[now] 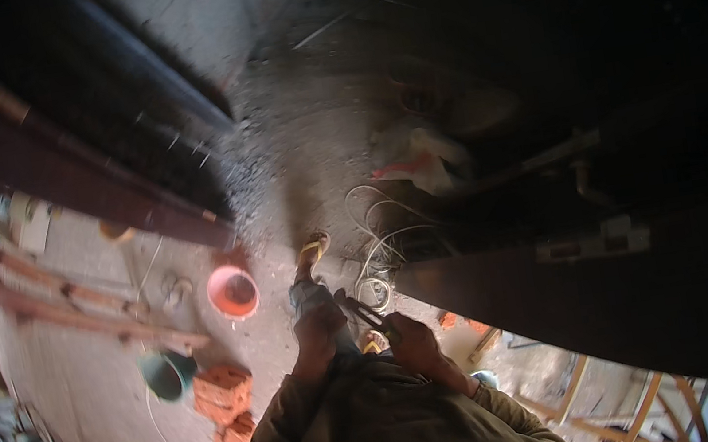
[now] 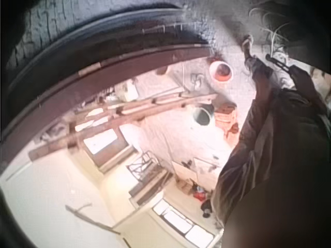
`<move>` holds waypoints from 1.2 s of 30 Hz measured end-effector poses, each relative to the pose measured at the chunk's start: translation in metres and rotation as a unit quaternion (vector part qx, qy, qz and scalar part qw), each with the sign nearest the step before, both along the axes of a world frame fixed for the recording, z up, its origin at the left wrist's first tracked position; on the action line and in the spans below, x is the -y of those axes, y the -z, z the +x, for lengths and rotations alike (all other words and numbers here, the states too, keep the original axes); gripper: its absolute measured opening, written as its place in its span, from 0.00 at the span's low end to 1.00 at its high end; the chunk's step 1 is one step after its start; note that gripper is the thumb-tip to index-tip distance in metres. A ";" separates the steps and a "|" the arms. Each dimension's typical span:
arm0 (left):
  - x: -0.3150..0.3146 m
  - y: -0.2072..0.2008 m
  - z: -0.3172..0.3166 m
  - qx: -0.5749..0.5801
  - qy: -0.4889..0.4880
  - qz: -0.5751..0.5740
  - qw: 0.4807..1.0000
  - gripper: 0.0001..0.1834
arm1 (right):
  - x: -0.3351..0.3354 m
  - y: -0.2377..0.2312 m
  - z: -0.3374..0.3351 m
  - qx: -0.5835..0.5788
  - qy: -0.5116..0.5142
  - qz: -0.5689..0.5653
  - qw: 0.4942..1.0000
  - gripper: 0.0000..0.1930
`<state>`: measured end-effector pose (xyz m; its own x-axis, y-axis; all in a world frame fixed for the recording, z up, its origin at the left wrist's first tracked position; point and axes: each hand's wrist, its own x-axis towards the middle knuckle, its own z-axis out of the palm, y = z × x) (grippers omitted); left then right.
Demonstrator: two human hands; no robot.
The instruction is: The person assembles a metal frame by attaching a horizontal metal bar to a vertical frame using pliers and wire. They use a spirit level to check alignment and make adjustments as needed.
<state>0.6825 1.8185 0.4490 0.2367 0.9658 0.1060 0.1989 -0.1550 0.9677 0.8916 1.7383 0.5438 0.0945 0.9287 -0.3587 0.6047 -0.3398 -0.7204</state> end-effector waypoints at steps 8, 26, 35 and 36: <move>-0.205 0.023 0.070 0.312 0.047 -0.496 0.809 0.08 | -0.124 0.029 -0.008 0.034 0.109 -0.008 0.993 0.12; -0.357 -0.008 0.153 0.088 0.251 -0.389 0.882 0.06 | -0.213 0.052 -0.042 0.083 0.401 0.042 0.911 0.16; -0.408 0.020 0.149 0.119 0.281 -0.665 0.682 0.06 | -0.220 0.024 0.001 -0.124 0.500 0.016 0.857 0.09; -0.407 0.014 0.150 0.102 0.278 -0.641 0.708 0.06 | -0.216 0.033 0.006 -0.118 0.510 0.019 0.852 0.10</move>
